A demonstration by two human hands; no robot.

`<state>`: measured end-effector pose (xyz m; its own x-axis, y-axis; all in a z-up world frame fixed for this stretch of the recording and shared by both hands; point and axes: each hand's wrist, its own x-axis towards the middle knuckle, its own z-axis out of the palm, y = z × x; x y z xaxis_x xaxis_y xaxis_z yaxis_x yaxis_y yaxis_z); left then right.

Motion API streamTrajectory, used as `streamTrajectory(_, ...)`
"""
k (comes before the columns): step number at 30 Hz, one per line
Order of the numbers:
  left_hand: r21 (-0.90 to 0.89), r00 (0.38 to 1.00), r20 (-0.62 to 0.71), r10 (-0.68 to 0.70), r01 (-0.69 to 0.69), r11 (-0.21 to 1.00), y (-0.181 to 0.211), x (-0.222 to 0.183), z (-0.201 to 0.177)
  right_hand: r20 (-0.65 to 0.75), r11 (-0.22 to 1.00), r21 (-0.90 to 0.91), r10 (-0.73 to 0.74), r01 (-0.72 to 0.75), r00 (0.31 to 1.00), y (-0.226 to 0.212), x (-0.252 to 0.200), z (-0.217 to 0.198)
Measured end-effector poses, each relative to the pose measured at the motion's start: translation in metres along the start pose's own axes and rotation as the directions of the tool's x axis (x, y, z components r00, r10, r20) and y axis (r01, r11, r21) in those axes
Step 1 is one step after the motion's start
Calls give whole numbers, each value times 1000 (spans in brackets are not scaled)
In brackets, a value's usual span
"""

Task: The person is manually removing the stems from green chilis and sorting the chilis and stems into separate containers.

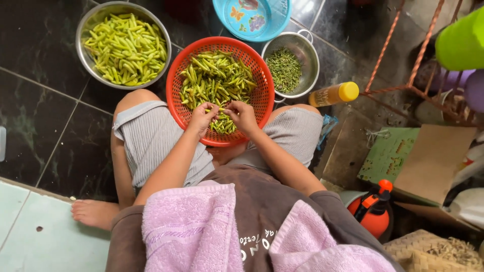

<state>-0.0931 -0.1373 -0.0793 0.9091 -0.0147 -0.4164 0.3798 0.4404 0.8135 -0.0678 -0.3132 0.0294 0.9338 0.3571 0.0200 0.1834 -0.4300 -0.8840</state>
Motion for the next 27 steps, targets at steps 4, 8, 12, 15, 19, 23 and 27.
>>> streamTrajectory(4, -14, 1000, -15, 9, -9, 1000, 12, -5, 5, 51, 990, 133, 34, -40, 998, 14, 7, 4)
streamTrajectory(8, -55, 999, -49, -18, 16, 998, 14, 1, -3, 179, 980, 201, -31, -5, 983, -1, 13, -2)
streamTrajectory(12, -181, 993, -119, -23, 1, 984, 31, 11, -23, 262, 995, -79, -38, 61, 964, -25, 30, -6)
streamTrajectory(15, -321, 984, -176, 6, -63, 945, 65, 14, -31, 219, 910, -412, 49, 47, 974, 1, 42, 8)
streamTrajectory(19, -357, 944, -324, 62, -182, 916, 104, 55, -75, 217, 708, -705, 257, -31, 942, 29, 54, 38)
streamTrajectory(23, -384, 868, -471, 158, -363, 849, 151, 104, -126, 150, 640, -767, 243, -42, 959, 24, 51, 54)
streamTrajectory(27, 128, 806, -524, 275, -245, 961, 230, 83, -116, 151, 606, -790, 336, -91, 930, 41, 45, 56)
